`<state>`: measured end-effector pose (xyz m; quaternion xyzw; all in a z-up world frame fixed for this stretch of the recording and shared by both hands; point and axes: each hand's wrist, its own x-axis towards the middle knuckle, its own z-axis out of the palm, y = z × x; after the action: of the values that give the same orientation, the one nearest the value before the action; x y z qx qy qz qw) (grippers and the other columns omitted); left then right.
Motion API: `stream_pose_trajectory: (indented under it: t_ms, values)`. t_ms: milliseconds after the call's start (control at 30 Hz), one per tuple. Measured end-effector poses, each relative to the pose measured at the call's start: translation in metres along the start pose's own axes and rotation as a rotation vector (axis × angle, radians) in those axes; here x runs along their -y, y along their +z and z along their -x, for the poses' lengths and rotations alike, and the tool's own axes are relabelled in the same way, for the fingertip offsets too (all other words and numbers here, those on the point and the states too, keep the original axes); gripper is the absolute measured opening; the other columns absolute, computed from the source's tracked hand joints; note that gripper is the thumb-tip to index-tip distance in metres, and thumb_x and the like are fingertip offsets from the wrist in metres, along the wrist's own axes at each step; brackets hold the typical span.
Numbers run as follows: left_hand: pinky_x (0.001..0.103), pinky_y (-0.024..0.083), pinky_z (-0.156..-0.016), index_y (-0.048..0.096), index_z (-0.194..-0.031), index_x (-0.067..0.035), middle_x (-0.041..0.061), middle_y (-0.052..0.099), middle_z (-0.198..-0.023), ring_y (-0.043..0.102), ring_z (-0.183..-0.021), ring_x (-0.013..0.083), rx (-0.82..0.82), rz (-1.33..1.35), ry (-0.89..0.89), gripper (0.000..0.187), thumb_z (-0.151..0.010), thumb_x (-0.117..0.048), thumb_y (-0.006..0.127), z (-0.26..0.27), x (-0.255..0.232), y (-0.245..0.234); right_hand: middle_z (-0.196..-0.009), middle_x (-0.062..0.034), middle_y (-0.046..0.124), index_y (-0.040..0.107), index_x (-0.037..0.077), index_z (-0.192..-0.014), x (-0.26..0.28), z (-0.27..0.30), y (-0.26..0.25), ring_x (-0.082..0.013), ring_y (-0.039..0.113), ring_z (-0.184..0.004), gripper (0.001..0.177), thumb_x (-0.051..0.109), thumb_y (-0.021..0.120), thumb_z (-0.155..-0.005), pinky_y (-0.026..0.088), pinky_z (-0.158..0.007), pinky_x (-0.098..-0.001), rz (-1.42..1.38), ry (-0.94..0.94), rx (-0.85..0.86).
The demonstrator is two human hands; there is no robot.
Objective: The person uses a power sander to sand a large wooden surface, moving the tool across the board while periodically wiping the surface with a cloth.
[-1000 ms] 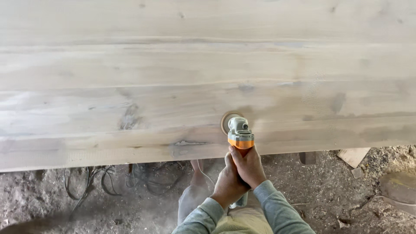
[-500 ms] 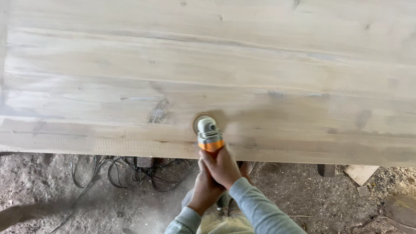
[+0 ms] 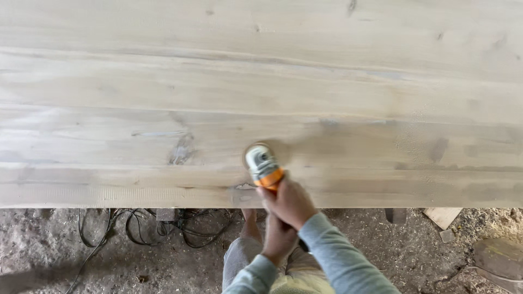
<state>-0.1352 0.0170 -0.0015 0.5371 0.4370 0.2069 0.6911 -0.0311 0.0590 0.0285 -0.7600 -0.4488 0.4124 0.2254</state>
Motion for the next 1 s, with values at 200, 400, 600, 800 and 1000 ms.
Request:
stream_pose_trajectory:
  t_ms: [200,400,600,800,1000]
  values:
    - [0.037,0.065,-0.079,0.030,-0.128,0.004,0.017,0.065,-0.114,0.071,-0.099,0.0270,0.072,0.116,0.049,0.065,-0.087,-0.015,0.077,-0.018,-0.025,0.106,-0.083,-0.0183,0.075,0.051,-0.004,-0.112,-0.069,0.021,-0.088,-0.0317,0.077,-0.068,0.058,0.047,0.069,-0.090,0.066,-0.063,-0.0409,0.061,0.240,-0.105]
    - [0.042,0.059,-0.082,0.029,-0.133,0.004,0.018,0.064,-0.114,0.070,-0.099,0.0313,0.165,-0.049,0.025,0.076,-0.087,-0.023,0.082,-0.028,-0.029,0.181,-0.085,-0.0196,0.075,0.053,-0.003,-0.111,-0.125,0.044,-0.147,-0.0343,0.078,-0.074,0.060,0.050,0.070,-0.088,0.066,-0.070,-0.0444,0.078,0.370,-0.155]
    - [0.042,0.065,-0.082,0.023,-0.137,0.008,0.017,0.066,-0.115,0.071,-0.096,0.0301,0.364,-0.130,-0.032,0.079,-0.091,-0.027,0.076,-0.039,-0.010,0.243,-0.089,-0.0160,0.076,0.053,-0.001,-0.118,-0.200,0.062,-0.179,-0.0304,0.079,-0.074,0.057,0.047,0.066,-0.090,0.068,-0.069,-0.0414,-0.100,0.438,-0.199]
    - [0.049,0.062,-0.085,0.023,-0.135,0.008,0.031,0.067,-0.105,0.071,-0.089,0.0457,0.525,-0.437,-0.085,0.090,-0.080,-0.029,0.084,-0.072,-0.022,0.288,-0.102,-0.0148,0.075,0.066,0.001,-0.116,-0.267,0.070,-0.209,-0.0287,0.075,-0.089,0.045,0.041,0.067,-0.095,0.062,-0.078,-0.0423,-0.273,0.450,-0.468]
    - [0.048,0.063,-0.083,0.025,-0.131,0.005,0.031,0.070,-0.104,0.073,-0.091,0.0469,0.463,-0.440,-0.058,0.086,-0.083,-0.035,0.083,-0.086,-0.041,0.238,-0.105,-0.0177,0.076,0.067,0.001,-0.118,-0.243,0.039,-0.181,-0.0294,0.075,-0.093,0.050,0.043,0.069,-0.091,0.060,-0.079,-0.0406,-0.411,0.327,-0.532]
